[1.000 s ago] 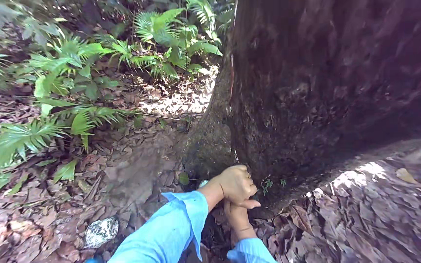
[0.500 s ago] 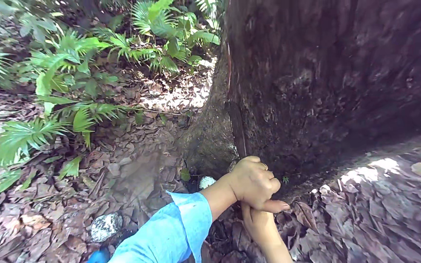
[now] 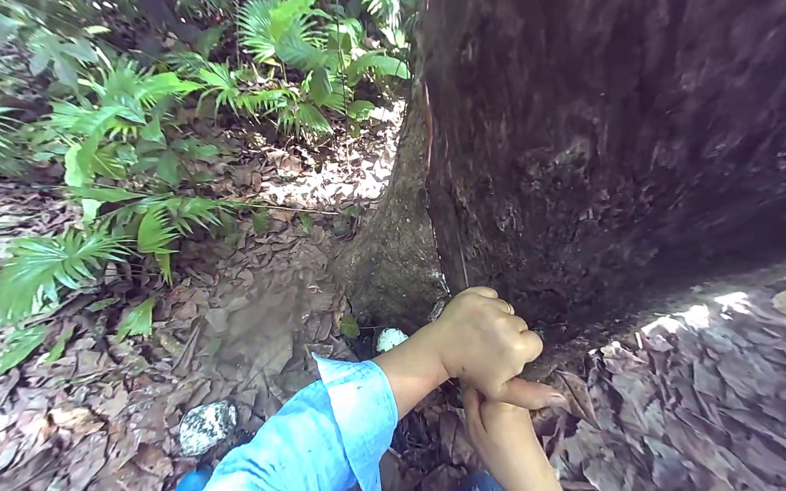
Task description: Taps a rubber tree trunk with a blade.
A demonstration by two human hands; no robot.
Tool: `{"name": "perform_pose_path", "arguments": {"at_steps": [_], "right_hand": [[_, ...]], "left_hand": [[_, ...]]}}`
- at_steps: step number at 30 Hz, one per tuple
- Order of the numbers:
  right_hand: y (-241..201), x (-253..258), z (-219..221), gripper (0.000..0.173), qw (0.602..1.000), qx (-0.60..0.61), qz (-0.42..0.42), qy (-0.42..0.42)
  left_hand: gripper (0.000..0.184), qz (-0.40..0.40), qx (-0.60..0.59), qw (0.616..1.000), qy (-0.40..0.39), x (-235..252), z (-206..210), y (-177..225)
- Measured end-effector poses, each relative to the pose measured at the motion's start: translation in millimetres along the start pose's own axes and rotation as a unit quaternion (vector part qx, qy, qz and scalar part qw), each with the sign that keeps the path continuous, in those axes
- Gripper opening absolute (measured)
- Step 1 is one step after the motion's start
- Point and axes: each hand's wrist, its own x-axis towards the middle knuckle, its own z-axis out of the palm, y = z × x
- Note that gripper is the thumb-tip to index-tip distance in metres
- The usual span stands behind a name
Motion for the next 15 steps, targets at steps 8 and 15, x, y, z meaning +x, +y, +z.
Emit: {"name": "perform_pose_path", "arguments": {"at_steps": [8, 15], "right_hand": [[33.2, 26.7, 76.2, 0.019, 0.993, -0.009, -0.026, 0.119], [39.5, 38.4, 53.4, 0.024, 0.999, -0.037, -0.002, 0.017]], "left_hand": [[0.074, 0.03, 0.047, 0.997, -0.062, -18.6, -0.1, -31.1], [0.06, 0.028, 0.115, 0.993, 0.002, -22.2, 3.8, -30.6]]}}
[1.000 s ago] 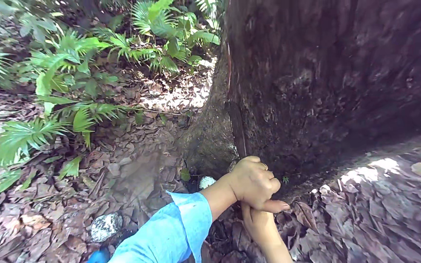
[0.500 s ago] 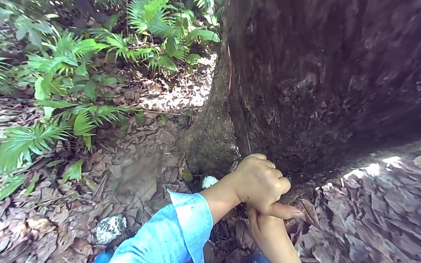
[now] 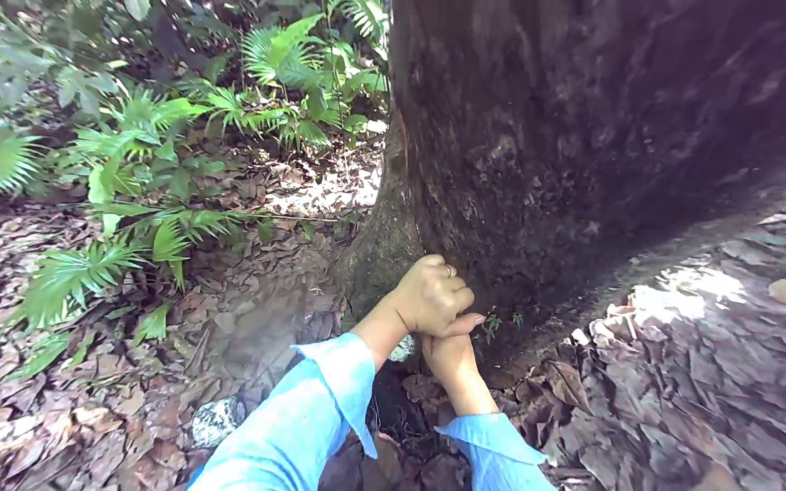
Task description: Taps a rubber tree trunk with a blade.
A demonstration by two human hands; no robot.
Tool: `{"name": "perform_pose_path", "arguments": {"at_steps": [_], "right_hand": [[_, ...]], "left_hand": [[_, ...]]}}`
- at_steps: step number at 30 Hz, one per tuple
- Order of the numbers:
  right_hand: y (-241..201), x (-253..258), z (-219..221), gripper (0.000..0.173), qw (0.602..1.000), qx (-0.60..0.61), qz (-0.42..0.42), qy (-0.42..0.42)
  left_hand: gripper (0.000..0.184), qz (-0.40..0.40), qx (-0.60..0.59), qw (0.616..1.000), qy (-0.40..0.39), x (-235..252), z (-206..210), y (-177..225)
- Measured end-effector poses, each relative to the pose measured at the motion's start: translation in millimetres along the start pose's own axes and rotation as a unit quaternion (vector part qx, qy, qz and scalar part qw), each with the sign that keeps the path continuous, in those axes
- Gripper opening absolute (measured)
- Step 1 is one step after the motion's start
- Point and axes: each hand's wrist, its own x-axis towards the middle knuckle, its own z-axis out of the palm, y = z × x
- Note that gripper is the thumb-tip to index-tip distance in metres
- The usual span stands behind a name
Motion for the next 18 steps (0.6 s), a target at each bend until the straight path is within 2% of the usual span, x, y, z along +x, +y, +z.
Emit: {"name": "perform_pose_path", "arguments": {"at_steps": [1, 2, 3, 4, 6, 9, 11, 13, 16, 18], "right_hand": [[2.1, -5.4, -11.5, 0.028, 0.997, -0.012, 0.043, -0.066], [8.2, -11.7, -17.6, 0.03, 0.994, -0.029, 0.05, -0.094], [17.6, -21.0, -18.5, 0.027, 0.997, -0.04, 0.016, -0.07], [31.3, -30.9, -13.4, 0.023, 0.998, -0.048, -0.045, 0.0], [51.2, -43.4, -13.3, 0.034, 0.993, -0.022, -0.1, 0.058], [61.8, -59.9, -33.3, 0.057, 0.996, 0.059, -0.061, 0.001], [65.4, -67.7, -42.6, 0.063, 0.995, 0.091, -0.048, -0.017], [65.9, -65.8, -50.5, 0.064, 0.99, 0.123, -0.053, -0.036], [66.3, -52.0, -54.3, 0.054, 0.983, 0.145, -0.101, -0.04], [66.4, -39.2, -49.1, 0.044, 0.983, 0.14, -0.121, -0.017]], "left_hand": [[0.056, -0.013, 0.0, 1.0, -0.011, -3.1, 1.0, 10.5], [0.052, -0.026, -0.009, 0.999, -0.025, -6.4, 2.2, 19.7], [0.046, -0.036, -0.022, 0.999, -0.033, -9.1, 3.1, 27.5], [0.039, -0.046, -0.029, 0.998, -0.032, -10.5, 2.5, 33.6], [0.03, -0.1, 0.0, 0.995, 0.011, -7.2, -5.7, 38.3], [0.025, -0.245, 0.059, 0.961, 0.111, 1.1, -25.2, 16.1], [0.026, -0.276, 0.076, 0.95, 0.128, 5.4, -36.4, 6.6], [0.028, -0.216, 0.061, 0.972, 0.074, 10.3, -33.9, 22.2], [0.028, -0.121, -0.008, 0.99, -0.067, 18.9, -17.9, 57.1], [0.029, -0.151, -0.03, 0.975, -0.161, 23.5, -11.6, 65.1]]}}
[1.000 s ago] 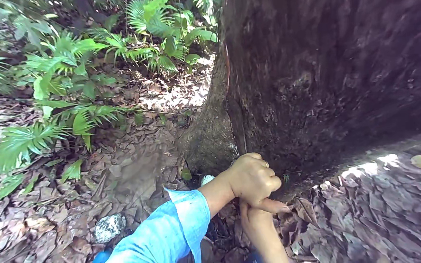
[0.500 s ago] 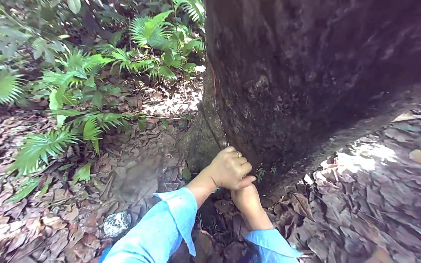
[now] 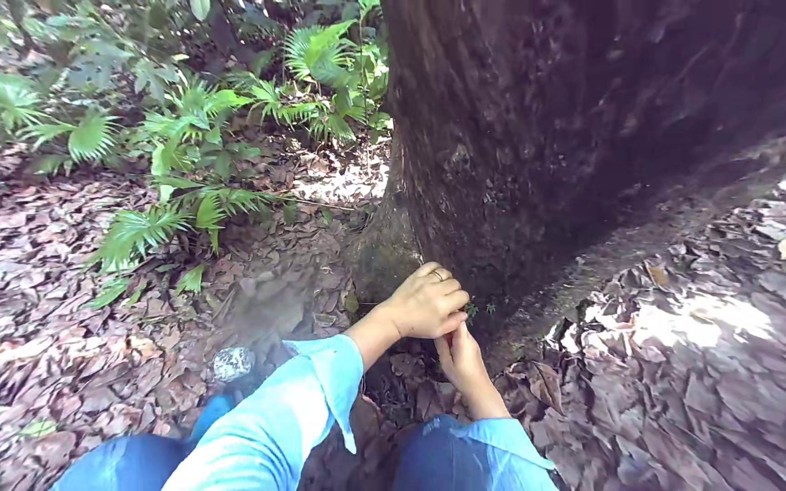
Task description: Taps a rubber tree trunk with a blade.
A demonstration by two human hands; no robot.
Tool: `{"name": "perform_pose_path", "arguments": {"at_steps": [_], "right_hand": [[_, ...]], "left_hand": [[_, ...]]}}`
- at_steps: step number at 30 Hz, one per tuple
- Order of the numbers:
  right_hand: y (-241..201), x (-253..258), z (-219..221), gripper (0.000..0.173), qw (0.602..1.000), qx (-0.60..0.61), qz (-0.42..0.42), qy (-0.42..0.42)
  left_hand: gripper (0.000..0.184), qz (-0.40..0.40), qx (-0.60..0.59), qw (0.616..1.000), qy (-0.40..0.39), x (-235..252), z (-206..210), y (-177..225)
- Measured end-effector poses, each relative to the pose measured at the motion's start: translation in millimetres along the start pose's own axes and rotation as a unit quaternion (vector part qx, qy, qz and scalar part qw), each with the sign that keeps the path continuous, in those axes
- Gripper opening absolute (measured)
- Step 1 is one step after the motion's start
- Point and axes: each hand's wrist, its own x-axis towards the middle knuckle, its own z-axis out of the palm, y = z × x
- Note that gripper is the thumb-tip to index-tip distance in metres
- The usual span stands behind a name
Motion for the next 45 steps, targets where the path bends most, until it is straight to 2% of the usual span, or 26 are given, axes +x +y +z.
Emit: {"name": "perform_pose_path", "arguments": {"at_steps": [2, 4, 7, 11, 13, 16, 20, 25, 29, 33, 38, 42, 45], "right_hand": [[2.5, 13.7, 6.7, 0.04, 1.0, -0.008, 0.005, 0.009], [-0.9, 25.9, 9.5, 0.036, 0.998, -0.026, 0.051, -0.019], [4.5, 30.5, 11.1, 0.036, 0.996, -0.04, 0.069, -0.038], [16.8, 7.2, -5.7, 0.034, 0.993, -0.06, 0.076, -0.071], [26.2, -3.4, -14.9, 0.034, 0.992, -0.082, 0.069, -0.072], [24.6, -10.1, -27.4, 0.037, 0.991, -0.101, 0.053, -0.065], [6.0, -5.2, -42.1, 0.037, 0.989, -0.135, 0.028, -0.055], [31.5, 16.8, 0.6, 0.037, 0.985, -0.168, 0.03, -0.037], [48.4, 16.6, 30.8, 0.037, 0.989, -0.143, 0.024, -0.008], [28.2, -11.5, 22.3, 0.037, 0.99, -0.141, 0.016, 0.019], [-7.0, -18.3, -13.6, 0.029, 0.981, -0.181, 0.065, -0.035], [-33.9, -9.7, -27.5, 0.021, 0.977, -0.187, 0.081, -0.059], [-23.5, -7.7, -12.6, 0.021, 0.974, -0.205, 0.084, -0.045]], "left_hand": [[0.034, -0.077, -0.022, 0.992, -0.095, 7.6, -0.7, -2.6], [0.04, -0.126, -0.02, 0.979, -0.161, 16.0, 0.6, -9.1], [0.045, -0.135, 0.008, 0.974, -0.184, 21.6, 9.7, -13.5], [0.042, -0.109, 0.009, 0.987, -0.121, 15.7, 35.2, 1.5], [0.041, -0.061, 0.029, 0.997, -0.027, 13.3, 57.9, 2.9], [0.045, -0.014, 0.053, 0.992, 0.114, 15.7, 79.3, 2.8], [0.048, 0.01, 0.039, 0.977, 0.21, 22.5, 75.8, 1.9], [0.047, 0.011, 0.068, 0.971, 0.231, 16.1, 84.6, -35.9], [0.049, 0.028, 0.083, 0.974, 0.209, 6.4, 88.1, -52.6], [0.049, 0.043, 0.04, 0.977, 0.206, -1.0, 81.5, -25.9], [0.055, 0.043, -0.006, 0.966, 0.256, 6.3, 80.2, -7.9], [0.056, 0.05, -0.034, 0.957, 0.284, 11.6, 70.5, -7.3], [0.055, 0.067, -0.021, 0.957, 0.283, 9.9, 74.9, -17.5]]}}
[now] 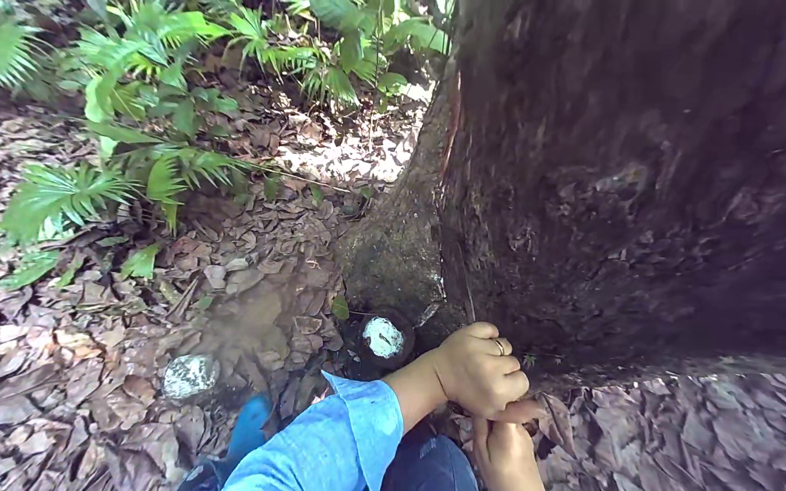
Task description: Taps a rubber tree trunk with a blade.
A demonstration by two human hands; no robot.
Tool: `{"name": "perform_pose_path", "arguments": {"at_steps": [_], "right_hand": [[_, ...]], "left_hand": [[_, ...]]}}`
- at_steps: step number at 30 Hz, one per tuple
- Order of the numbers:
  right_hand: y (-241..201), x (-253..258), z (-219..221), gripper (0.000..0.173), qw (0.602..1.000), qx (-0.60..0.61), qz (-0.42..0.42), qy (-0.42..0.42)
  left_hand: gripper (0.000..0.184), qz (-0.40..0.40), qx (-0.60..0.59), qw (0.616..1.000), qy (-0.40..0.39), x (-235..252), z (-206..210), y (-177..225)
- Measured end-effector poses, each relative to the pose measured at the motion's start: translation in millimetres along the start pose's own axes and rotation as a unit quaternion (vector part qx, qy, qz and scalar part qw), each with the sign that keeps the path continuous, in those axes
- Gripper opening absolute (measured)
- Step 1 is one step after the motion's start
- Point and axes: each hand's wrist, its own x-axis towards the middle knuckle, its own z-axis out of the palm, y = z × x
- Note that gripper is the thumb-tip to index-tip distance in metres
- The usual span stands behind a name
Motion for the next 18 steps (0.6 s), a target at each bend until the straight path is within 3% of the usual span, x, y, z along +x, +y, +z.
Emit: {"name": "perform_pose_path", "arguments": {"at_steps": [9, 18], "right_hand": [[46.2, 31.4, 95.5, 0.029, 0.991, 0.028, -0.053, 0.121], [50.0, 34.8, 103.2, 0.025, 0.989, 0.028, -0.05, 0.138]], "left_hand": [[0.052, 0.072, 0.074, 0.992, -0.066, -24.2, 12.6, -39.1], [0.053, 0.079, 0.086, 0.991, -0.061, -21.9, 13.4, -42.2]]}}
